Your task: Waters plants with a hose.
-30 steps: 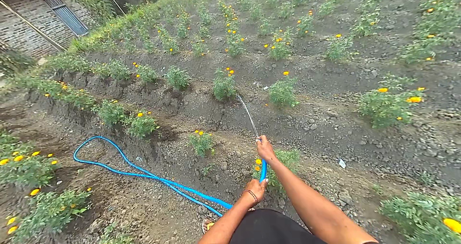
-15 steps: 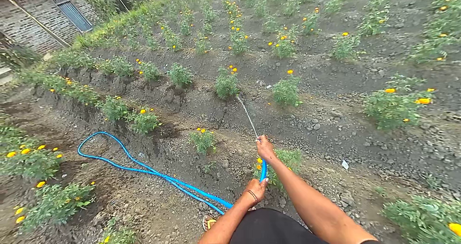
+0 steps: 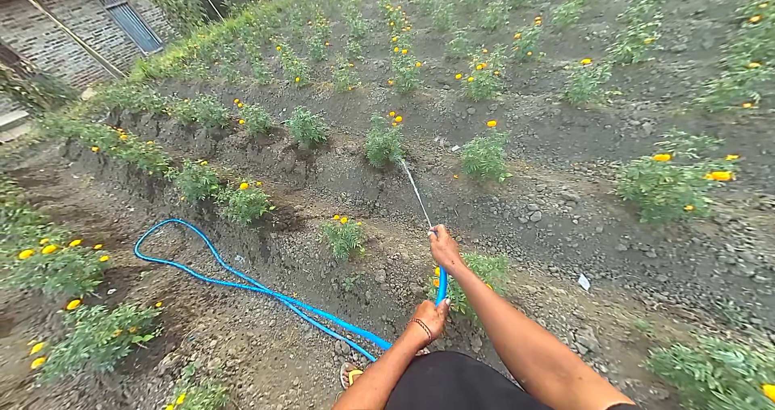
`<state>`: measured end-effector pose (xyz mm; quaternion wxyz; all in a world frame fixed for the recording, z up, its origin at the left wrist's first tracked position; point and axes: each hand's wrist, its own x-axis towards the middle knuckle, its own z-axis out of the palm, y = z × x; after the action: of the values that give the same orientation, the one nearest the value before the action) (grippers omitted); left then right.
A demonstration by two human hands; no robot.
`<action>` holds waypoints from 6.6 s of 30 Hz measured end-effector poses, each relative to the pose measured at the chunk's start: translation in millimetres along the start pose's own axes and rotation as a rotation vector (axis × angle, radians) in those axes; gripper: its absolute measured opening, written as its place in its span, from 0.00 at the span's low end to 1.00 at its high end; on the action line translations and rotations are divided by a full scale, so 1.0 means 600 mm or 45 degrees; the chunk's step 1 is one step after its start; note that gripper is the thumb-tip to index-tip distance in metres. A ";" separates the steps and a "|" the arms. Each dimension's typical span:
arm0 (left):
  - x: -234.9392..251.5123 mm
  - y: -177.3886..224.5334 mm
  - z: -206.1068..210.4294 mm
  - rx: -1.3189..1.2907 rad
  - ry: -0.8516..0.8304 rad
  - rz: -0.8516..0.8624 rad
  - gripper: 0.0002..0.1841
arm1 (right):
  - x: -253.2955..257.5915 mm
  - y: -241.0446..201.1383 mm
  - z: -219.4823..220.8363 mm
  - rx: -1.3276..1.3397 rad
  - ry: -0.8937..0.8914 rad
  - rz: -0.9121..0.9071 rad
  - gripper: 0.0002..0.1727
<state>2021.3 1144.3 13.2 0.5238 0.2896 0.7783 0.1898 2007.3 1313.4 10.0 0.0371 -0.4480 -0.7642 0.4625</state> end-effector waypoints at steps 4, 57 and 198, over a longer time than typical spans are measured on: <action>-0.002 0.001 0.000 -0.006 0.008 -0.012 0.35 | -0.001 -0.003 0.000 -0.006 -0.012 -0.012 0.20; 0.001 0.008 -0.018 -0.012 0.057 0.004 0.35 | 0.021 -0.022 0.008 0.018 -0.003 -0.142 0.19; -0.267 -0.207 0.280 -1.577 1.129 -0.283 0.33 | -0.467 -0.092 0.415 -1.129 -1.305 -1.007 0.24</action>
<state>2191.1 944.3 -12.1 0.2455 -0.2398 0.6916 0.6355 2021.1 934.8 9.7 -0.3407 0.1538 -0.9021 0.2158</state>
